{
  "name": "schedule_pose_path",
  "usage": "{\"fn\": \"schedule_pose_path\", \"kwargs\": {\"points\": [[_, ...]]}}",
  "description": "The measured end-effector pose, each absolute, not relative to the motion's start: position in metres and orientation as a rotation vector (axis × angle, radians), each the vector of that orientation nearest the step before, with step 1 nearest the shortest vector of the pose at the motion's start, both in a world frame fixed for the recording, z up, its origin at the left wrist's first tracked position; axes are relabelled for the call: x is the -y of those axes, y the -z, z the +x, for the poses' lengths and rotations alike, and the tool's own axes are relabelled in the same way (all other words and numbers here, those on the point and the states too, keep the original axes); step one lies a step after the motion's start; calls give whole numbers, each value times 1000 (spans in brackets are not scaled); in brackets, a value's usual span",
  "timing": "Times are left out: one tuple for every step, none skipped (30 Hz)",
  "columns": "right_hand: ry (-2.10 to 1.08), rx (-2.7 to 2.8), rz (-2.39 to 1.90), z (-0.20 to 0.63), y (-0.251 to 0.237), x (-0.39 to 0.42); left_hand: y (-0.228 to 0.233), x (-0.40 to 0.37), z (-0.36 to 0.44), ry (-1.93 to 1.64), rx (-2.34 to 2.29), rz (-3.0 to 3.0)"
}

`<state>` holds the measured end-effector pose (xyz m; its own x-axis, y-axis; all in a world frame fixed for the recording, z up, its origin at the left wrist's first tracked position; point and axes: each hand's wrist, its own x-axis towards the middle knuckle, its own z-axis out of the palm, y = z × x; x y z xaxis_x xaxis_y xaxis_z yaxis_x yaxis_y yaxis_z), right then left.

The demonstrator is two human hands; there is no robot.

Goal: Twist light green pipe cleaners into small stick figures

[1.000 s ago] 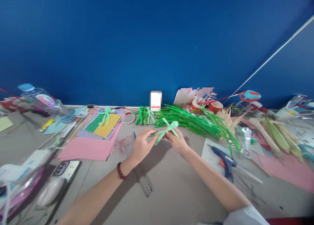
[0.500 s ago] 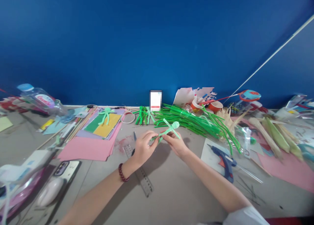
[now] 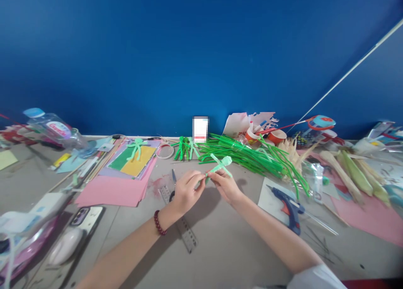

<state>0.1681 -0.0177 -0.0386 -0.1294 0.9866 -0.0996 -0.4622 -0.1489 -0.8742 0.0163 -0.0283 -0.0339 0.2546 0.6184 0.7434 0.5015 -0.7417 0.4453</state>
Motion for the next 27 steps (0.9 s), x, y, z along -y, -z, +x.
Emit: {"fn": "schedule_pose_path", "kwargs": {"points": [[-1574, 831, -877, 168, 39, 18, 33, 28, 16, -1506, -1071, 2395], [-1580, 818, -880, 168, 39, 17, 33, 28, 16, -1505, -1075, 2386], [-1587, 808, -881, 168, 38, 17, 32, 28, 17, -1504, -1082, 2362], [-1595, 799, -877, 168, 38, 17, 32, 27, 17, -1499, -1091, 2329], [-1603, 793, -869, 168, 37, 16, 32, 27, 17, -1501, -1103, 2288], [-1608, 785, -859, 168, 36, 15, 32, 27, 17, -1508, -1120, 2243], [-1609, 775, -850, 169, 35, 15, 33, 27, 17, -1518, -1138, 2204], [-1607, 765, -842, 170, 34, 14, 34, 26, 16, -1529, -1151, 2176], [-1599, 753, -834, 171, 33, 13, 35, 26, 16, -1541, -1156, 2163], [-1588, 743, -828, 172, 32, 12, 36, 26, 16, -1545, -1155, 2163], [-1575, 740, -825, 173, 32, 12, 36, 26, 15, -1543, -1148, 2170], [-1560, 744, -826, 173, 32, 11, 37, 26, 15, -1537, -1141, 2181], [-1547, 755, -829, 174, 32, 11, 38, 26, 15, -1532, -1138, 2189], [-1535, 768, -834, 174, 33, 12, 38, 26, 15, -1531, -1142, 2192], [-1527, 783, -840, 173, 33, 12, 38, 26, 15, -1532, -1148, 2192], [-1523, 799, -844, 172, 34, 12, 38, 26, 15, -1535, -1156, 2191], [-1521, 813, -843, 171, 35, 13, 38, 26, 16, -1543, -1164, 2188], [-1521, 826, -839, 170, 36, 14, 38, 25, 16, -1548, -1171, 2183], [-1517, 836, -838, 169, 37, 14, 37, 25, 16, -1550, -1176, 2174], [-1510, 845, -844, 169, 38, 15, 37, 24, 16, -1548, -1176, 2166], [-1506, 855, -858, 168, 39, 15, 37, 24, 16, -1543, -1169, 2162], [-1506, 866, -876, 168, 40, 15, 37, 24, 16, -1542, -1153, 2161], [-1511, 882, -894, 167, 41, 16, 37, 24, 16, -1541, -1131, 2161], [-1516, 904, -909, 167, 42, 16, 37, 24, 16, -1540, -1111, 2160], [-1517, 929, -915, 168, 43, 16, 37, 24, 17, -1538, -1098, 2152], [-1508, 960, -915, 168, 43, 16, 37, 24, 17, -1535, -1097, 2132], [-1484, 994, -912, 168, 43, 15, 36, 25, 17, -1527, -1108, 2097]]}}
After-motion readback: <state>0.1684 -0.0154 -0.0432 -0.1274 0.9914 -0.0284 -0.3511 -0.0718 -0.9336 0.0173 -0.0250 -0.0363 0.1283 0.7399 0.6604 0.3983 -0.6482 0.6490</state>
